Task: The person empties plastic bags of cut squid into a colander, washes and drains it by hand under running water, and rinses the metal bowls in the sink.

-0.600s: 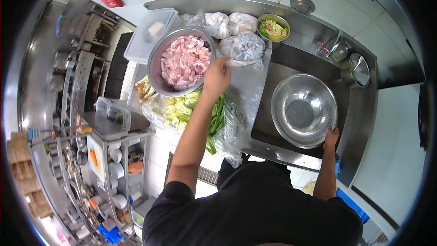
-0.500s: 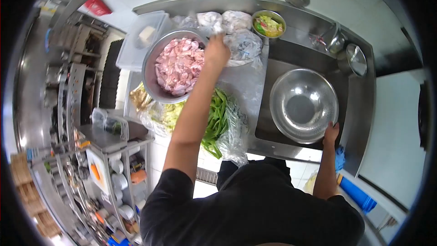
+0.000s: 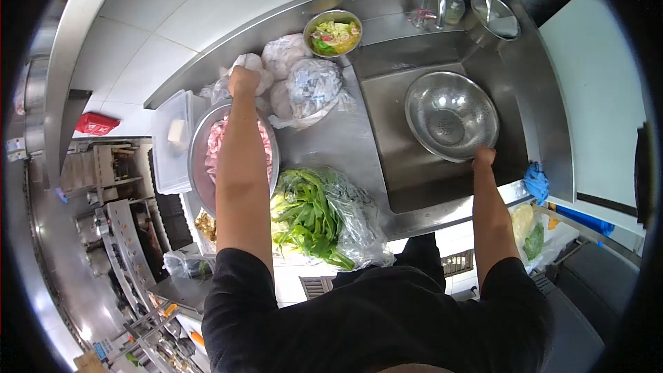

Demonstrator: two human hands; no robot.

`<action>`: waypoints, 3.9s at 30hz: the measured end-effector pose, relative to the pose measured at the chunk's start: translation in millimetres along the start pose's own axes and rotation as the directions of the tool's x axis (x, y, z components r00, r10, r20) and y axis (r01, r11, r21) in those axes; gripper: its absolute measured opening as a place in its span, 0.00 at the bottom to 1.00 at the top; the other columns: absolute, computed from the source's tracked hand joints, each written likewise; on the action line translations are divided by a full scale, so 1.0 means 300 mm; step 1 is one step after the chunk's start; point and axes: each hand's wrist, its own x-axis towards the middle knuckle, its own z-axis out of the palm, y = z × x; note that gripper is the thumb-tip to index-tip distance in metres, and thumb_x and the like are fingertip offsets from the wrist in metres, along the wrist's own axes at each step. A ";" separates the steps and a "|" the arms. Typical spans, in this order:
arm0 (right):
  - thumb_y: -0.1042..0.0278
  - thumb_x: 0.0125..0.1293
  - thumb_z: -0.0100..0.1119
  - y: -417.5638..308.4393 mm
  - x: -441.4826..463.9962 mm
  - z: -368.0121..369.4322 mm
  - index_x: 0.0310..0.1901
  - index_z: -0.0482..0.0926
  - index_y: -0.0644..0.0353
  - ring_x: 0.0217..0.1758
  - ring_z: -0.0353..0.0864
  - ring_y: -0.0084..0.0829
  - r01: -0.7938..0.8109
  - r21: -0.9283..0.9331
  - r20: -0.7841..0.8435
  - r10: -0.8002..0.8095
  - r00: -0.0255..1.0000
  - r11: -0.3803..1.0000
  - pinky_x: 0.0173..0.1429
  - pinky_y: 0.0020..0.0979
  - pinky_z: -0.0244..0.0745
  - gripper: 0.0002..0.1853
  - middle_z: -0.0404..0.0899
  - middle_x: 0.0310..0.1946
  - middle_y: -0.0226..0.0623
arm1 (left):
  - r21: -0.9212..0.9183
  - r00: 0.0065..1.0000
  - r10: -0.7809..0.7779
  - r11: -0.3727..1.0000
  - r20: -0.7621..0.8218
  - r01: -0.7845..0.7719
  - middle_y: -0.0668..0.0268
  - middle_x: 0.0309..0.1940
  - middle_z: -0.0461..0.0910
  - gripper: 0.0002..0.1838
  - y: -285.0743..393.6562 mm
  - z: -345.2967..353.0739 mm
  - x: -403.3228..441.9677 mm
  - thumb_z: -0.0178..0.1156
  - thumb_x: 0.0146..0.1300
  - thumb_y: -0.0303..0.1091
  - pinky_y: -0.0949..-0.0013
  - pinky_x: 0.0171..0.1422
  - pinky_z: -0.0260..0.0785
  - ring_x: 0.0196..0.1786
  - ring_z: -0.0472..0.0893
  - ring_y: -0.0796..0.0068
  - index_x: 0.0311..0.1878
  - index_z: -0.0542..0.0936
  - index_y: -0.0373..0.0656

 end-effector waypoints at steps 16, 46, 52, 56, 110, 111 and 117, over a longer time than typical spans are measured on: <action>0.32 0.75 0.45 -0.115 -0.589 -0.614 0.74 0.63 0.60 0.67 0.77 0.42 -0.064 0.754 -0.354 -0.486 0.799 -0.654 0.67 0.47 0.76 0.41 0.68 0.72 0.47 | -0.819 0.700 0.626 -0.164 0.345 0.550 0.62 0.59 0.80 0.36 0.497 0.067 -1.260 0.61 0.52 0.10 0.61 0.66 0.73 0.62 0.79 0.66 0.68 0.72 0.41; 0.73 0.63 0.57 0.170 -0.398 -0.340 0.71 0.63 0.70 0.59 0.81 0.38 0.079 0.876 -0.268 -0.345 0.899 -0.475 0.57 0.35 0.79 0.33 0.77 0.59 0.52 | -0.845 0.620 0.597 0.212 0.510 0.492 0.68 0.45 0.86 0.12 1.067 0.665 -1.564 0.64 0.73 0.37 0.70 0.51 0.77 0.44 0.84 0.78 0.53 0.83 0.43; 0.63 0.67 0.57 0.216 -0.372 -0.385 0.69 0.64 0.72 0.59 0.79 0.40 0.344 0.935 -0.354 -0.220 0.909 -0.084 0.63 0.37 0.75 0.33 0.76 0.60 0.55 | -0.706 0.641 0.607 0.694 0.470 -0.139 0.55 0.55 0.82 0.35 1.052 0.579 -1.489 0.71 0.58 0.54 0.59 0.62 0.73 0.58 0.81 0.58 0.60 0.77 0.37; 0.64 0.67 0.57 0.232 -0.477 -0.521 0.63 0.71 0.70 0.61 0.79 0.44 0.588 0.796 -0.564 -0.174 0.807 0.145 0.66 0.38 0.70 0.26 0.79 0.57 0.53 | -0.610 0.764 0.553 0.743 0.331 -0.274 0.52 0.46 0.87 0.33 1.047 0.724 -1.486 0.69 0.59 0.50 0.60 0.56 0.77 0.49 0.86 0.59 0.63 0.77 0.38; 0.63 0.69 0.67 -0.103 -0.790 -1.286 0.45 0.84 0.63 0.31 0.84 0.29 0.853 0.504 -0.834 0.332 0.440 0.136 0.38 0.30 0.77 0.12 0.85 0.32 0.43 | -0.272 0.850 0.214 0.885 -0.482 -0.377 0.43 0.70 0.64 0.40 0.290 0.153 -0.936 0.74 0.56 0.39 0.50 0.74 0.63 0.69 0.68 0.44 0.70 0.68 0.39; 0.64 0.69 0.68 -0.150 -0.818 -1.338 0.44 0.84 0.63 0.30 0.84 0.30 0.904 0.410 -0.871 0.344 0.349 0.120 0.37 0.30 0.77 0.11 0.85 0.31 0.42 | -0.280 0.886 0.216 0.895 -0.411 -0.348 0.43 0.73 0.60 0.43 0.292 0.134 -0.896 0.75 0.55 0.41 0.49 0.76 0.60 0.73 0.64 0.42 0.72 0.66 0.40; 0.62 0.68 0.68 -0.406 -0.907 -1.674 0.41 0.85 0.58 0.26 0.80 0.30 0.948 0.101 -0.931 0.365 -0.017 0.302 0.35 0.32 0.76 0.09 0.82 0.26 0.36 | 0.102 0.982 0.171 0.981 -0.085 -0.163 0.47 0.79 0.52 0.61 0.365 0.091 -0.740 0.78 0.46 0.58 0.46 0.76 0.59 0.77 0.61 0.44 0.80 0.55 0.54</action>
